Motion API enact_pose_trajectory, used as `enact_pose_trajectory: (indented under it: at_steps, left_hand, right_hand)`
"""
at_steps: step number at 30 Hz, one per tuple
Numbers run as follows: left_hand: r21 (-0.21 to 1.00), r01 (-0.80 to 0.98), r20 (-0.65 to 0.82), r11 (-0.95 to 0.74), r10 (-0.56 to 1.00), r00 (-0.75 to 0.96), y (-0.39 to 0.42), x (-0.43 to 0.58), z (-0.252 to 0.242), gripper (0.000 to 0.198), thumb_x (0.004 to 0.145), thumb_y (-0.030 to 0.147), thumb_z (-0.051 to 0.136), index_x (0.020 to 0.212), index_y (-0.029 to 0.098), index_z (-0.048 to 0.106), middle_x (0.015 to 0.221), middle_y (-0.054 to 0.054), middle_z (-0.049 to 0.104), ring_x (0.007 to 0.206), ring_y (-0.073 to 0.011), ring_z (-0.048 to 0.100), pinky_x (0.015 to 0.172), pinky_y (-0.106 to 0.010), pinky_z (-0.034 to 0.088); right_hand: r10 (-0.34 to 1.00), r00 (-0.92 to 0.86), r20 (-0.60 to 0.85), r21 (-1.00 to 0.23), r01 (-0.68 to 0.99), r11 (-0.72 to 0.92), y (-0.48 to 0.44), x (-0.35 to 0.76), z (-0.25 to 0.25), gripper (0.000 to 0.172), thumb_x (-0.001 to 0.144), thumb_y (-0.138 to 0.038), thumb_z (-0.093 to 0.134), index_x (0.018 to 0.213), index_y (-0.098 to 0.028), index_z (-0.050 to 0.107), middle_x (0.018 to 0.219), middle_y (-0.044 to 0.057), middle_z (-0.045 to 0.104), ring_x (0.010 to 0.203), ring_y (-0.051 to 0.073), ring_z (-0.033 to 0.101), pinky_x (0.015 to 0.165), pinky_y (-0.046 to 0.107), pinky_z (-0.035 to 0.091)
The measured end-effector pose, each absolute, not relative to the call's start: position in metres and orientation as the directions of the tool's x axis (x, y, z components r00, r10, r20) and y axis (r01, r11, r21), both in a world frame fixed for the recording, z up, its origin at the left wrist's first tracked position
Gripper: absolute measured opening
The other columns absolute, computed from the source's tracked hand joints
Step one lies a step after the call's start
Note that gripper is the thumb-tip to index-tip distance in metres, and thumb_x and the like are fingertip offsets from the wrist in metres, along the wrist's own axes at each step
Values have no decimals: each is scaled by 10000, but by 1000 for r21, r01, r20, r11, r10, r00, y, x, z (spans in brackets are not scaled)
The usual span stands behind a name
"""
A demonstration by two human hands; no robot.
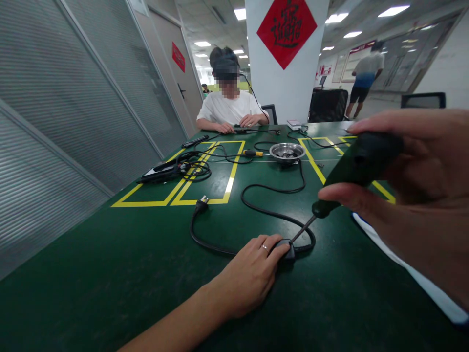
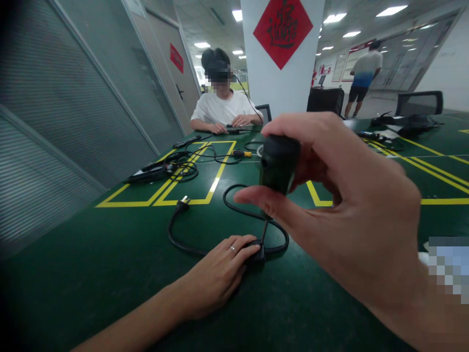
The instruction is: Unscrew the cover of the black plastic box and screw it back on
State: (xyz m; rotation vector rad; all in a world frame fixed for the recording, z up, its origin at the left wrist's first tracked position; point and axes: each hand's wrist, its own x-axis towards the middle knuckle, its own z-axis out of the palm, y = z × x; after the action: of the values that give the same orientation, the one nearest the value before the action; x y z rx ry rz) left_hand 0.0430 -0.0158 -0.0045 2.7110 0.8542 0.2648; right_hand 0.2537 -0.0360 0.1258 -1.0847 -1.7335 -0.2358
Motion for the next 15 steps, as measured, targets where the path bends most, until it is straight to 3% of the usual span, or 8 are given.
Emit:
enact_pose_trajectory:
  at_steps: [2, 5, 7, 11, 15]
  left_hand:
    - [323, 527, 92, -786, 580, 809, -16, 43, -5, 494, 886, 75, 448, 1359, 181, 354, 1380, -124, 405, 1220, -263, 423, 1040, -458, 383]
    - [323, 524, 97, -788, 578, 810, -16, 43, -5, 497, 882, 75, 452, 1357, 183, 355, 1383, -125, 406, 1222, -264, 426, 1037, -458, 388]
    - [318, 528, 90, -788, 579, 810, -15, 43, -4, 501, 882, 82, 458, 1360, 184, 351, 1386, -124, 403, 1221, -265, 423, 1038, -457, 385]
    - [307, 534, 73, -788, 579, 812, -15, 43, -4, 507, 882, 91, 464, 1368, 176, 346, 1391, -128, 398, 1216, -270, 422, 1038, -457, 380]
    - [305, 533, 83, -789, 579, 811, -15, 43, -4, 504, 879, 88, 466, 1362, 175, 351, 1393, -132, 397, 1218, -270, 427, 1036, -457, 384]
  right_hand:
    - [564, -94, 821, -327, 732, 598, -34, 253, 120, 563, 765, -333, 675, 1295, -325, 486, 1183, -23, 608, 1029, 171, 620, 903, 289, 550]
    - [652, -112, 750, -478, 591, 650, -33, 251, 113, 653, 840, -218, 554, 1433, -299, 292, 1296, 25, 556, 1045, 178, 629, 911, 327, 560]
    - [647, -74, 759, -511, 550, 661, -33, 250, 113, 639, 800, -214, 620, 1381, -313, 372, 1254, 8, 575, 1008, 169, 645, 889, 309, 575]
    - [565, -38, 824, -404, 660, 634, -34, 249, 120, 616, 627, -288, 802, 1176, -357, 532, 1163, -70, 575, 1063, 134, 602, 916, 227, 546]
    - [584, -101, 806, -372, 681, 631, -34, 250, 123, 548, 740, -302, 708, 1250, -327, 510, 1191, -47, 584, 1076, 148, 605, 916, 240, 549]
